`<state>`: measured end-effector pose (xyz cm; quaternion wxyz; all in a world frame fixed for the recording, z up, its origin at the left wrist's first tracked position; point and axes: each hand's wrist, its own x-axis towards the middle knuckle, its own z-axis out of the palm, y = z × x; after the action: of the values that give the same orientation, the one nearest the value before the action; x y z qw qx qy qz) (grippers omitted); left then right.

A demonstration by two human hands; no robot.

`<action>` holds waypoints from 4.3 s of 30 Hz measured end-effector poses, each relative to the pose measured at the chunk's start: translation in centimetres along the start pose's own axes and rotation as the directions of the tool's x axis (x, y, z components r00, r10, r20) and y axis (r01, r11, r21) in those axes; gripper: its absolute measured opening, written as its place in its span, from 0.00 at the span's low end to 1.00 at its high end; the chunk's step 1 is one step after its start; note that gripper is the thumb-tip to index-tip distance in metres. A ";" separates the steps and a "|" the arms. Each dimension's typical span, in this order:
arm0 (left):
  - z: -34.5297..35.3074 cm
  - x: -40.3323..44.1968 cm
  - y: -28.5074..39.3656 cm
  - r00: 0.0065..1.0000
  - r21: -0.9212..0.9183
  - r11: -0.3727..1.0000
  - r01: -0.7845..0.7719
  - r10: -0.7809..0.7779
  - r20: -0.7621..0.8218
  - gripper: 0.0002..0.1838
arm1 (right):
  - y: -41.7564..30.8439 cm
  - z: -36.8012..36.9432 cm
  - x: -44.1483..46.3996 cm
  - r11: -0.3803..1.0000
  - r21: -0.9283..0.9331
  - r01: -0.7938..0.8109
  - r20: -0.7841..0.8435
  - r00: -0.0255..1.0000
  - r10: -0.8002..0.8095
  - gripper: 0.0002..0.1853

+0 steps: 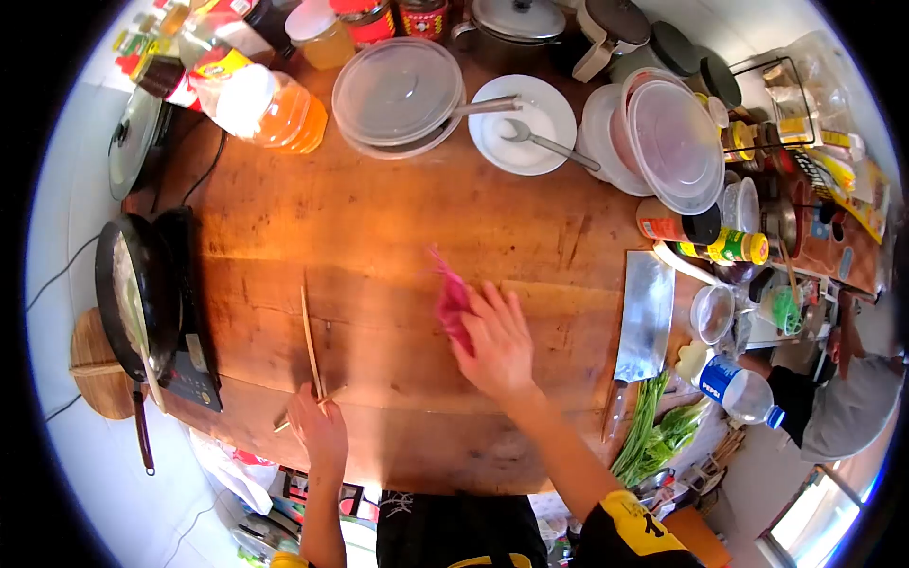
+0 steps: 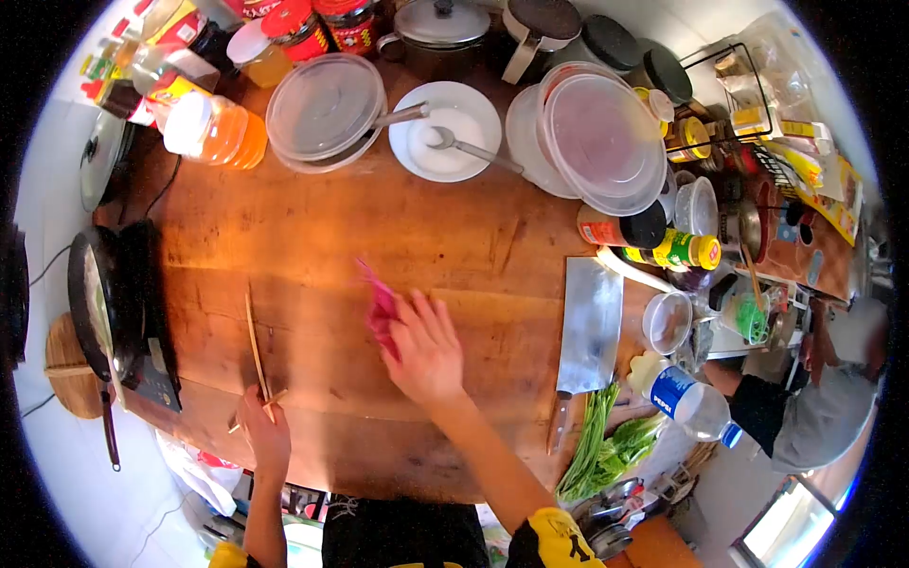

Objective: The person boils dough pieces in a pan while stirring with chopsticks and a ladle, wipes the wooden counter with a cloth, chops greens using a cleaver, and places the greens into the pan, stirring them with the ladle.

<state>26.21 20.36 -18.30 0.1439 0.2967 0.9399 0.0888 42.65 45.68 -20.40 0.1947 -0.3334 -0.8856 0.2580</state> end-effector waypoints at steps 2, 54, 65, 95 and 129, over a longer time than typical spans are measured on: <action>-1.6 0.4 2.2 0.999 0.168 0.985 -0.036 0.036 0.006 0.26 | 2.0 -2.3 -1.6 0.980 -0.142 -0.141 -0.019 0.990 0.140 0.14; -7.8 4.3 14.0 0.726 -0.732 0.030 0.680 -0.162 0.668 0.26 | 5.8 0.7 13.1 0.977 -0.201 -0.074 -0.186 0.982 0.036 0.21; -7.5 1.2 12.8 0.709 -0.708 0.070 0.702 -0.151 0.688 0.28 | 9.5 0.9 22.6 0.973 -0.220 0.073 -0.146 0.983 -0.107 0.21; -3.6 7.0 18.3 0.734 -0.729 0.101 0.677 -0.021 0.679 0.26 | 12.3 -4.3 10.7 0.588 -0.456 -0.668 -0.503 0.739 0.449 0.23; 11.0 8.9 46.0 0.768 -0.803 0.414 -0.429 0.636 -0.082 0.33 | 5.9 -4.8 -4.6 0.825 -0.183 -0.535 -0.310 0.828 0.468 0.23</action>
<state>47.30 63.67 -19.02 0.3322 0.4952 0.6317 0.4954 51.22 47.89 -20.83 0.1840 -0.6086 -0.7597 0.1365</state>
